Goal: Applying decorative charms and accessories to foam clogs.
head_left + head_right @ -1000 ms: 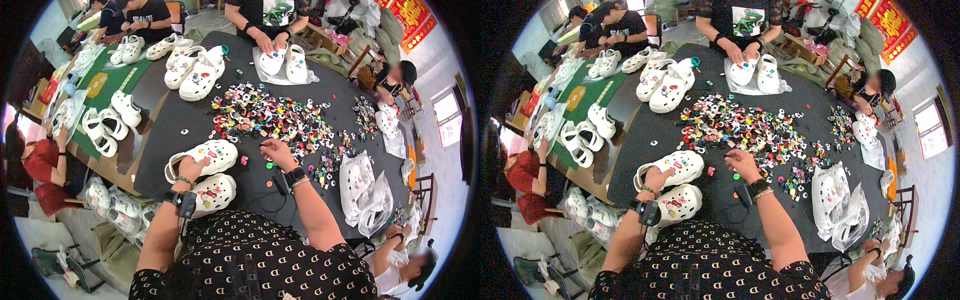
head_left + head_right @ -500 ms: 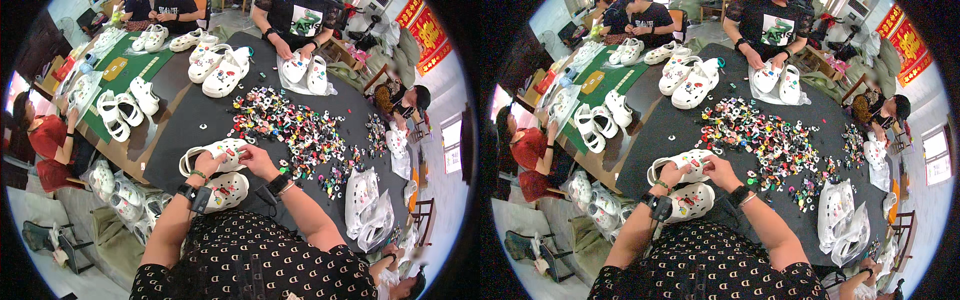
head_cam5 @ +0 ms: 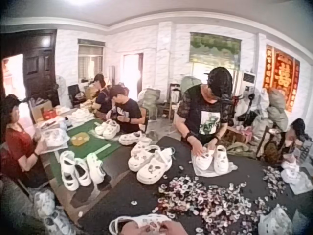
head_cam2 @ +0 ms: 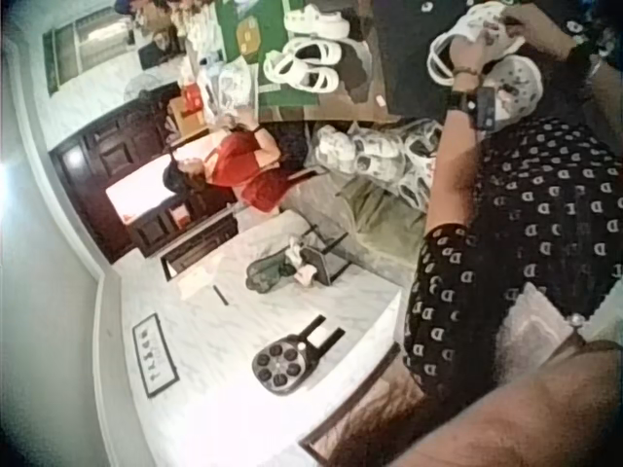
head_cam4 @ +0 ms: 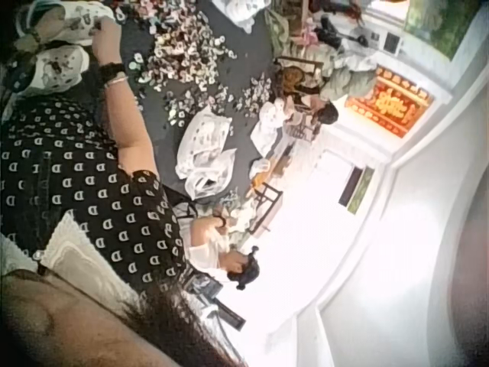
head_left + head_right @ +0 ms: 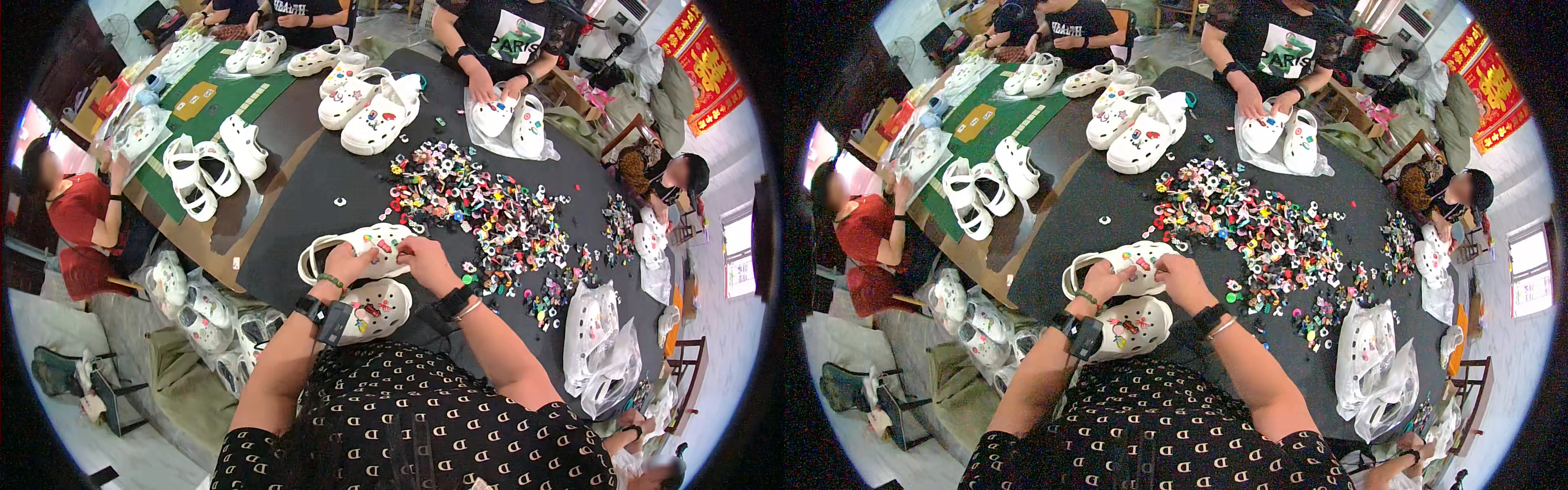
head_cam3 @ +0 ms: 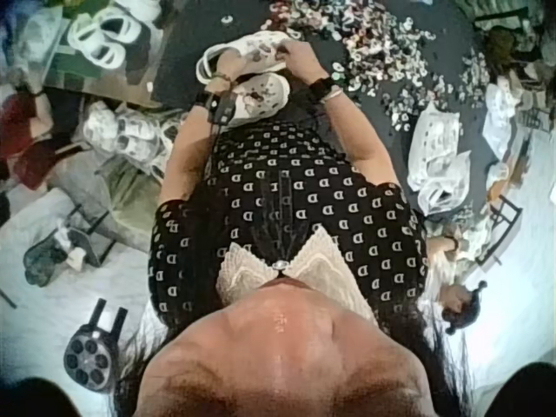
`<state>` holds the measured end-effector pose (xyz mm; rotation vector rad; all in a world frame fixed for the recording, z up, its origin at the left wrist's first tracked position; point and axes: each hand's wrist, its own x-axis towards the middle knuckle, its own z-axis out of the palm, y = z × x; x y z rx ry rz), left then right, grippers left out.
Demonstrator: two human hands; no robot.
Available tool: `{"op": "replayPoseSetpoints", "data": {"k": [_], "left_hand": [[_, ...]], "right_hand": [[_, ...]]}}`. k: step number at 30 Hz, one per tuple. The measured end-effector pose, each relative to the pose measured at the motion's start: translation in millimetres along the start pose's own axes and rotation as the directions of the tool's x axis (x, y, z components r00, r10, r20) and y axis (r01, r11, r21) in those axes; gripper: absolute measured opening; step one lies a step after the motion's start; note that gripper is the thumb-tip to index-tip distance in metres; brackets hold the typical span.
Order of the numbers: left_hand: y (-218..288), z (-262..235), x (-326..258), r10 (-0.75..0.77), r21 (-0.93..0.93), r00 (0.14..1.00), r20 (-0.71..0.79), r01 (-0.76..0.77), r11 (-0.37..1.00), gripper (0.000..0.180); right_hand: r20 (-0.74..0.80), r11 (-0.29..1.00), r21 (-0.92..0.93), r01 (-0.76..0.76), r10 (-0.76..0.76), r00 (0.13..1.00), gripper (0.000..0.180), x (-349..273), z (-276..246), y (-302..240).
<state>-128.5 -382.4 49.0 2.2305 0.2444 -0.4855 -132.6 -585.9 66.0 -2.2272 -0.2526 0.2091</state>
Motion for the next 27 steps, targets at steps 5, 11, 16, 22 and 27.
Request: {"op": "replayPoseSetpoints", "data": {"k": [5, 11, 16, 22, 27], "left_hand": [[-3, 1, 5, 0.005, -0.002, 1.0, 0.019, -0.005, 1.0, 0.058], [-7, 7, 9, 0.032, 0.021, 0.999, -0.001, -0.032, 0.999, 0.055], [-9, 9, 10, -0.001, 0.035, 1.0, 0.0, 0.001, 0.999, 0.054], [-9, 10, 9, 0.008, 0.02, 1.0, 0.008, -0.009, 1.0, 0.055], [4, 3, 1, -0.013, 0.131, 1.0, 0.0, 0.013, 0.991, 0.047]], "right_hand": [[-0.005, 0.999, -0.043, -0.004, 0.004, 1.0, 0.013, -4, -13, 5], [-0.026, 0.998, -0.049, 0.046, -0.048, 0.999, 0.012, -3, -4, -1], [0.065, 0.984, -0.112, 0.136, -0.129, 0.99, 0.01, 3, 6, -6], [0.112, 0.964, -0.203, 0.171, -0.15, 0.982, 0.012, 8, 16, -8], [0.114, 0.897, -0.399, 0.192, -0.159, 0.981, 0.013, 13, 11, -31]]}}
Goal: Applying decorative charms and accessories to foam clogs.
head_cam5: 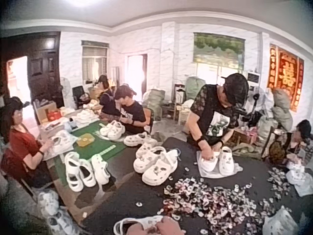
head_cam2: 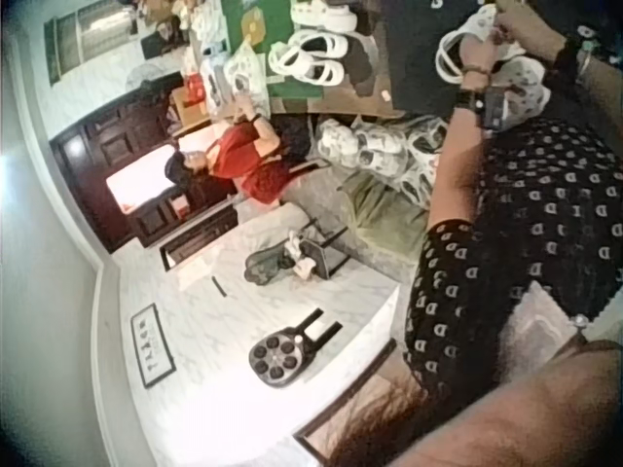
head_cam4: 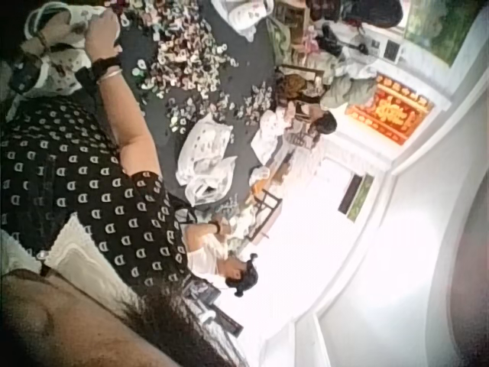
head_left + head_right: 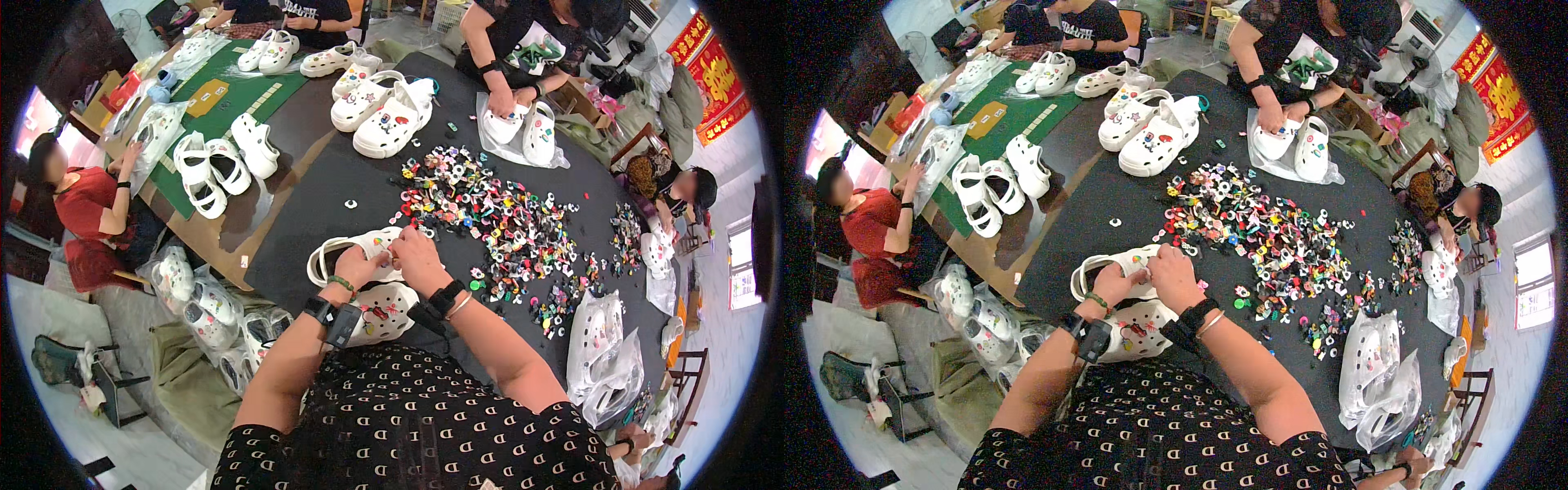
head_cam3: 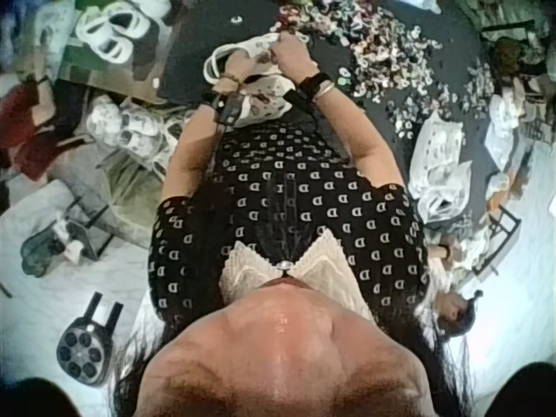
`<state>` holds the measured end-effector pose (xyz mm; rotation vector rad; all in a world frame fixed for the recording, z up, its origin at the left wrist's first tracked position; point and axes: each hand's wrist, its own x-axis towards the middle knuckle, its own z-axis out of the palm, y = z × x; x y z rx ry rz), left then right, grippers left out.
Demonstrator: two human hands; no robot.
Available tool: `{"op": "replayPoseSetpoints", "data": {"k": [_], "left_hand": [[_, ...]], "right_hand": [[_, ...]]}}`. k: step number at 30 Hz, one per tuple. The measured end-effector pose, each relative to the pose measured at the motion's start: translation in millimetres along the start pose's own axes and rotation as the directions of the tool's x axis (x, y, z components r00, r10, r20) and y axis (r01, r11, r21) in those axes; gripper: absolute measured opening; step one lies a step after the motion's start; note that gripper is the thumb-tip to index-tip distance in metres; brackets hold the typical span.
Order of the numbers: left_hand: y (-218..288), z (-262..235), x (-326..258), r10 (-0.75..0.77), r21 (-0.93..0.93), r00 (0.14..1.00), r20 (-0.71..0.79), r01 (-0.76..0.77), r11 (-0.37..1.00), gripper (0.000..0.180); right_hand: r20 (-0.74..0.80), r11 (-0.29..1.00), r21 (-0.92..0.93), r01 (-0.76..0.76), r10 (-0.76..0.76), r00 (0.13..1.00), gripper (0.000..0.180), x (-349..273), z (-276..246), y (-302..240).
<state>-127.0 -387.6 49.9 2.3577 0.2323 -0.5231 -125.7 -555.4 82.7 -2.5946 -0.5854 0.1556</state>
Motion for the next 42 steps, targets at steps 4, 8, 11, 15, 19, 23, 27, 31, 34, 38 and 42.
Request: {"op": "replayPoseSetpoints", "data": {"k": [4, 8, 11, 15, 19, 23, 27, 31, 34, 38, 42], "left_hand": [[-12, 7, 4, 0.082, -0.169, 0.996, -0.028, -0.086, 0.982, 0.047], [1, -1, -6, 0.127, -0.203, 0.99, -0.057, -0.136, 0.97, 0.051], [-23, 18, 9, 0.079, -0.149, 0.995, -0.054, -0.086, 0.985, 0.05], [-6, 7, -10, 0.043, -0.172, 0.996, -0.079, -0.056, 0.983, 0.059], [-11, 19, -2, 0.071, -0.19, 0.996, -0.05, -0.079, 0.979, 0.057], [-3, 12, -7, 0.07, -0.172, 0.996, -0.056, -0.078, 0.982, 0.052], [0, 9, -7, 0.072, -0.161, 0.997, -0.039, -0.077, 0.984, 0.053], [9, 6, -13, 0.04, -0.137, 0.999, -0.007, -0.04, 0.99, 0.057], [-21, 30, 5, 0.143, -0.102, 0.985, -0.094, -0.152, 0.983, 0.057], [-5, 13, -5, 0.084, -0.125, 0.992, -0.089, -0.095, 0.988, 0.052], [-33, 19, 12, 0.17, -0.109, 0.977, -0.131, -0.185, 0.977, 0.051]], "right_hand": [[-0.108, 0.972, -0.235, -0.025, 0.0, 0.994, 0.036, 11, 0, -7], [0.11, 0.985, -0.107, -0.135, 0.147, 0.983, 0.055, 21, 4, 4], [0.104, 0.999, -0.006, -0.048, 0.048, 0.993, 0.055, 25, 18, 8], [0.128, 0.986, -0.13, -0.101, 0.117, 0.985, 0.051, 21, 9, -9], [0.12, 0.973, -0.215, -0.087, 0.115, 0.986, 0.049, 19, 8, -13], [0.153, 0.969, -0.169, -0.178, 0.204, 0.967, 0.067, 24, 14, -12], [0.166, 0.96, -0.194, -0.202, 0.235, 0.958, 0.07, 26, 9, -16], [0.117, 0.967, -0.21, -0.145, 0.172, 0.978, 0.052, 17, 14, -3], [0.115, 0.976, -0.17, -0.139, 0.159, 0.981, 0.058, 20, 19, -5], [0.173, 0.995, -0.094, 0.044, -0.028, 0.985, 0.06, 29, 30, 29], [0.267, 0.983, -0.064, -0.172, 0.183, 0.946, 0.069, 34, 13, 0]]}}
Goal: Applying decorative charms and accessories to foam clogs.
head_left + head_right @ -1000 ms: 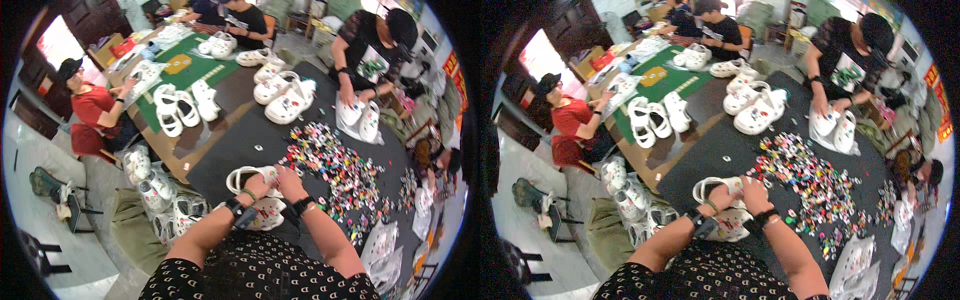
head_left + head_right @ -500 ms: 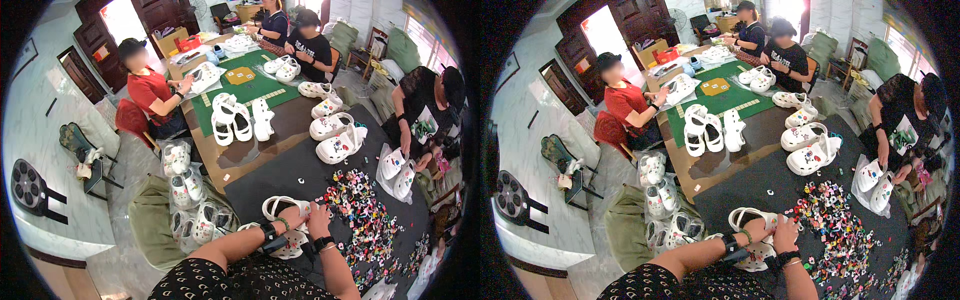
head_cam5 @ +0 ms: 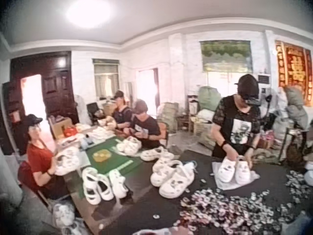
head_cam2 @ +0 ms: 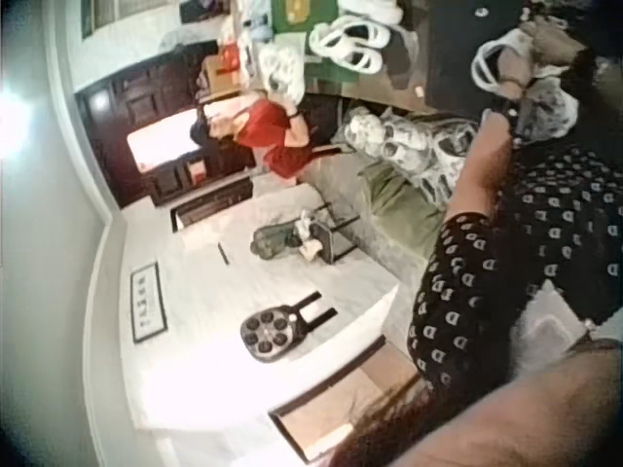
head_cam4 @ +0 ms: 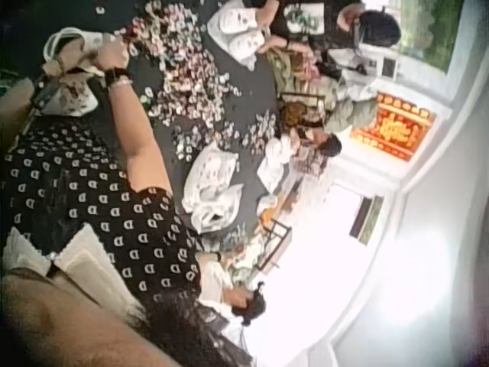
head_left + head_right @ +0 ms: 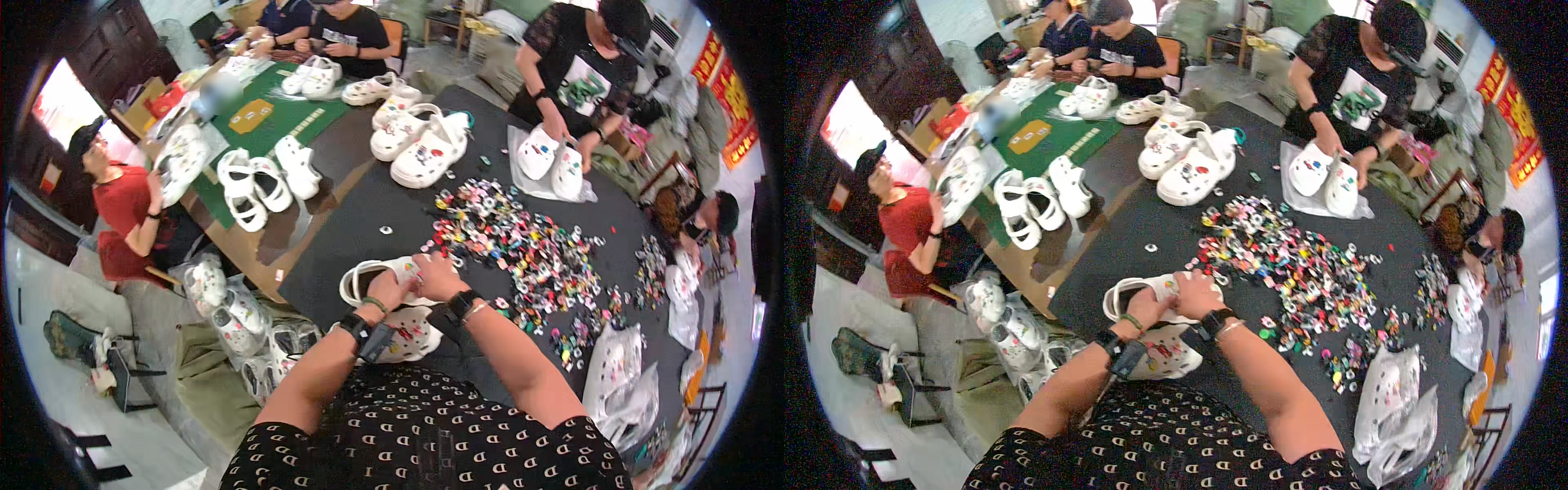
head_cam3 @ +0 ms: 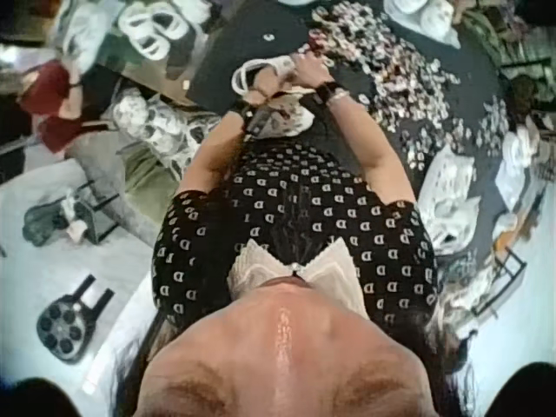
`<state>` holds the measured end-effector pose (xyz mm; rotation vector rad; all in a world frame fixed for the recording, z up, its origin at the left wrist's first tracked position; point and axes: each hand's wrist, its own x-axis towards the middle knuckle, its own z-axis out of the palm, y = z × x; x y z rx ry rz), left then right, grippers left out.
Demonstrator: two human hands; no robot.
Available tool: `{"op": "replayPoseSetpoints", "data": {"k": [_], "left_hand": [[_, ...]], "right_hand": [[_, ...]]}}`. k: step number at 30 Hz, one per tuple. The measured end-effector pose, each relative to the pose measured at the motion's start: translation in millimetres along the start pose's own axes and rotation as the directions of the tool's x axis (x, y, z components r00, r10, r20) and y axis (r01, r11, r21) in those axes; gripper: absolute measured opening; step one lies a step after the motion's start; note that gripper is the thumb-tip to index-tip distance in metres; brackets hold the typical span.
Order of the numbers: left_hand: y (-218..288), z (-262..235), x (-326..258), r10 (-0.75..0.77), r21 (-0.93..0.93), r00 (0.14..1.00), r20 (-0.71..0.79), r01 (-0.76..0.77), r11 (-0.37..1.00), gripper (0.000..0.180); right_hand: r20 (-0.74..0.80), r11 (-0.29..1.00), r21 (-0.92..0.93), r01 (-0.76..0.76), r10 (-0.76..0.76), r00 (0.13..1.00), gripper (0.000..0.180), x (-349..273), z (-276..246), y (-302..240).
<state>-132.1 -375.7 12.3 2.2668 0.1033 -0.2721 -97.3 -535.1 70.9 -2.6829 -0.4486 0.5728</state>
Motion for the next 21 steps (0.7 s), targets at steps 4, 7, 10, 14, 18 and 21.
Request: {"op": "replayPoseSetpoints", "data": {"k": [4, 7, 10, 14, 18, 21], "left_hand": [[30, -10, -6, 0.008, 0.054, 1.0, 0.024, -0.009, 0.998, 0.054], [20, -8, -10, -0.046, 0.036, 0.999, 0.023, 0.046, 0.998, 0.05], [17, -1, -9, -0.048, -0.057, 0.998, 0.049, 0.05, 0.997, 0.049], [25, 1, -12, -0.094, 0.001, 0.995, -0.014, 0.094, 0.996, 0.049], [43, -7, -7, -0.132, 0.056, 0.99, 0.055, 0.129, 0.99, 0.056], [39, -6, -8, -0.138, 0.063, 0.99, 0.018, 0.137, 0.989, 0.058]], "right_hand": [[-0.035, 0.994, -0.064, -0.094, 0.092, 0.995, 0.075, -5, 1, -2], [0.028, 0.997, -0.05, -0.053, 0.054, 0.998, 0.084, -8, -14, -10], [0.018, 0.993, -0.104, -0.054, 0.056, 0.998, 0.082, -7, -12, -6], [-0.099, 0.987, -0.156, -0.034, 0.019, 0.995, 0.077, -8, -5, -5], [-0.172, 0.978, -0.192, -0.08, 0.047, 0.984, 0.061, -2, 1, 0], [-0.192, 0.988, -0.144, -0.061, 0.033, 0.981, 0.064, -1, 5, 1]]}}
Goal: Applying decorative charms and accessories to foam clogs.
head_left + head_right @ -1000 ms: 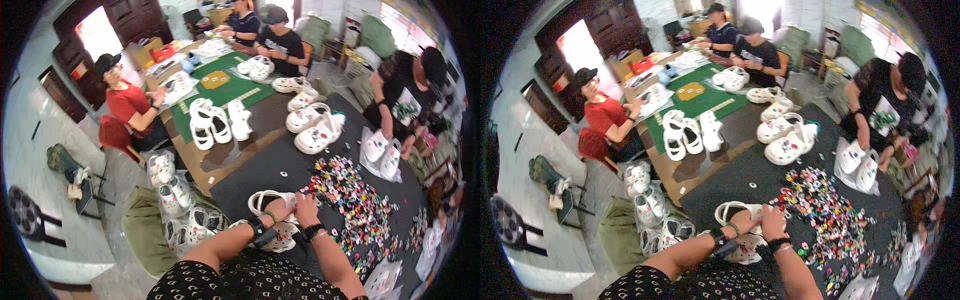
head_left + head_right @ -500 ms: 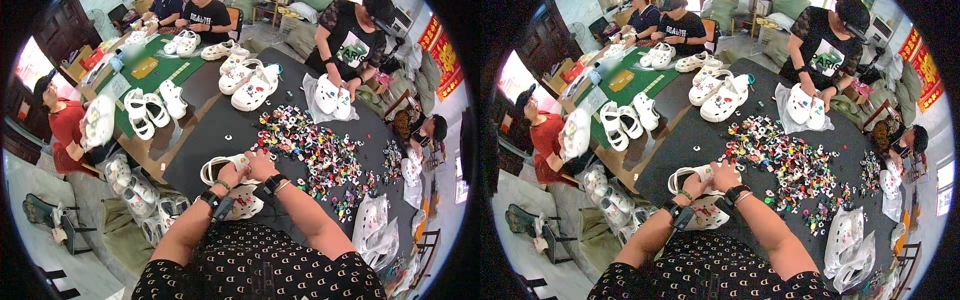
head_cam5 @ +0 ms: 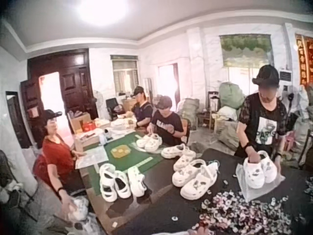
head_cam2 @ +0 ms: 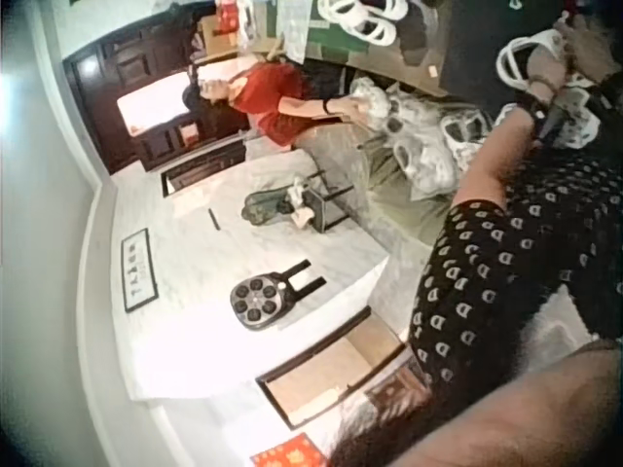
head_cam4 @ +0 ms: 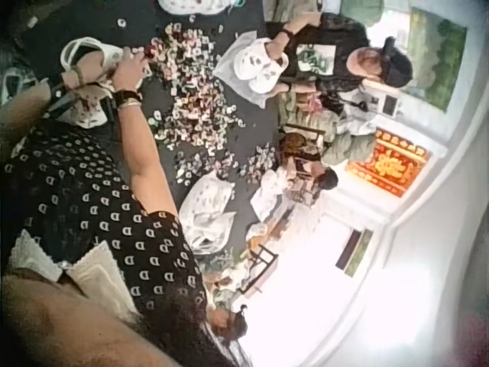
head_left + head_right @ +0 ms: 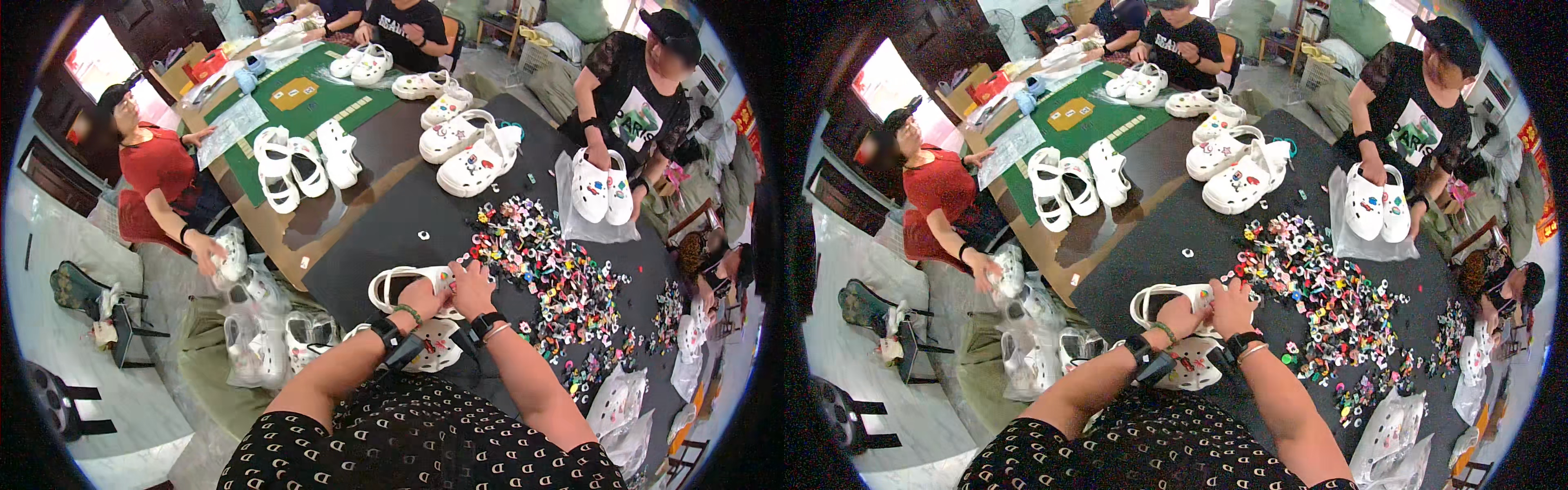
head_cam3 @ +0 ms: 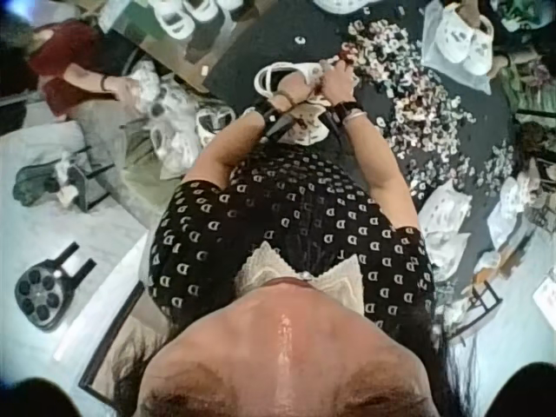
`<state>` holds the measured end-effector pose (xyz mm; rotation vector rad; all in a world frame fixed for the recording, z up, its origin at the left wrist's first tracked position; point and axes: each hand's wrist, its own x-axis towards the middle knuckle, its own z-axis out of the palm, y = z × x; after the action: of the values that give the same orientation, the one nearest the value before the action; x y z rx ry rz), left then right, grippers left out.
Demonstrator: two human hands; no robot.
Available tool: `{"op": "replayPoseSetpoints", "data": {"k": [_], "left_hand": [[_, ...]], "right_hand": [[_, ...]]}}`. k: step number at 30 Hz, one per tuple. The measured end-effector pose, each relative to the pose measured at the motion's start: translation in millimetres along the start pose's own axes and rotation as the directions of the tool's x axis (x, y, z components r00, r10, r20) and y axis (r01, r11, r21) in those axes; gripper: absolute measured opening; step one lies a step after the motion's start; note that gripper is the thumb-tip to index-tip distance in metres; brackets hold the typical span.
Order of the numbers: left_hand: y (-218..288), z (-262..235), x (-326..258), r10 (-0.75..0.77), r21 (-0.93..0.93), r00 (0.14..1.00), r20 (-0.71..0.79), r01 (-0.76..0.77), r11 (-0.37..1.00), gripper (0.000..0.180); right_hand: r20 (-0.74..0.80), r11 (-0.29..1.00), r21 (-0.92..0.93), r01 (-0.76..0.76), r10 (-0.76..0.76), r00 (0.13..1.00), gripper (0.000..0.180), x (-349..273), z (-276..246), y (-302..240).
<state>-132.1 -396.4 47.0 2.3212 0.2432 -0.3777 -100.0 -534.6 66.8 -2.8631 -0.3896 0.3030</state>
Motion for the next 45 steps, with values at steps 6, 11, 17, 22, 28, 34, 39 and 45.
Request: {"op": "replayPoseSetpoints", "data": {"k": [6, 11, 17, 22, 28, 34, 39, 45], "left_hand": [[-11, 12, 1, 0.118, -0.04, 0.993, -0.008, -0.118, 0.992, 0.056], [-12, -7, -33, 0.251, 0.256, 0.963, -0.095, -0.22, 0.941, 0.05], [-21, -66, -90, 0.503, 0.624, 0.863, 0.047, -0.419, 0.659, 0.081], [-29, -68, -92, 0.393, 0.589, 0.884, 0.255, -0.464, 0.661, 0.084], [-29, -72, -74, 0.394, 0.448, 0.8, 0.451, -0.586, 0.676, 0.077], [-70, -80, -62, 0.525, 0.474, 0.728, 0.441, -0.686, 0.553, 0.054], [-83, -66, -65, 0.681, 0.523, 0.702, 0.207, -0.668, 0.53, 0.02], [-92, -134, -72, 0.54, 0.509, 0.841, -0.028, -0.453, 0.732, 0.014]], "right_hand": [[-0.066, 0.989, 0.096, 0.11, -0.104, 0.992, 0.065, -28, 19, 21], [-0.319, 0.948, 0.008, 0.318, -0.299, 0.899, 0.044, -59, 23, 35], [-0.4, 0.919, 0.248, 0.307, -0.191, 0.896, 0.017, -81, 16, 89], [-0.242, 0.995, 0.066, 0.074, -0.056, 0.969, 0.021, -105, 47, 129], [-0.337, 0.992, 0.123, 0.029, 0.014, 0.942, 0.026, -117, 61, 132], [-0.43, 0.99, 0.122, 0.074, -0.014, 0.903, 0.027, -126, 73, 131], [-0.424, 0.988, 0.15, 0.038, 0.03, 0.905, 0.028, -126, 75, 124], [-0.403, 0.99, 0.14, 0.006, 0.051, 0.914, 0.026, -124, 75, 119]]}}
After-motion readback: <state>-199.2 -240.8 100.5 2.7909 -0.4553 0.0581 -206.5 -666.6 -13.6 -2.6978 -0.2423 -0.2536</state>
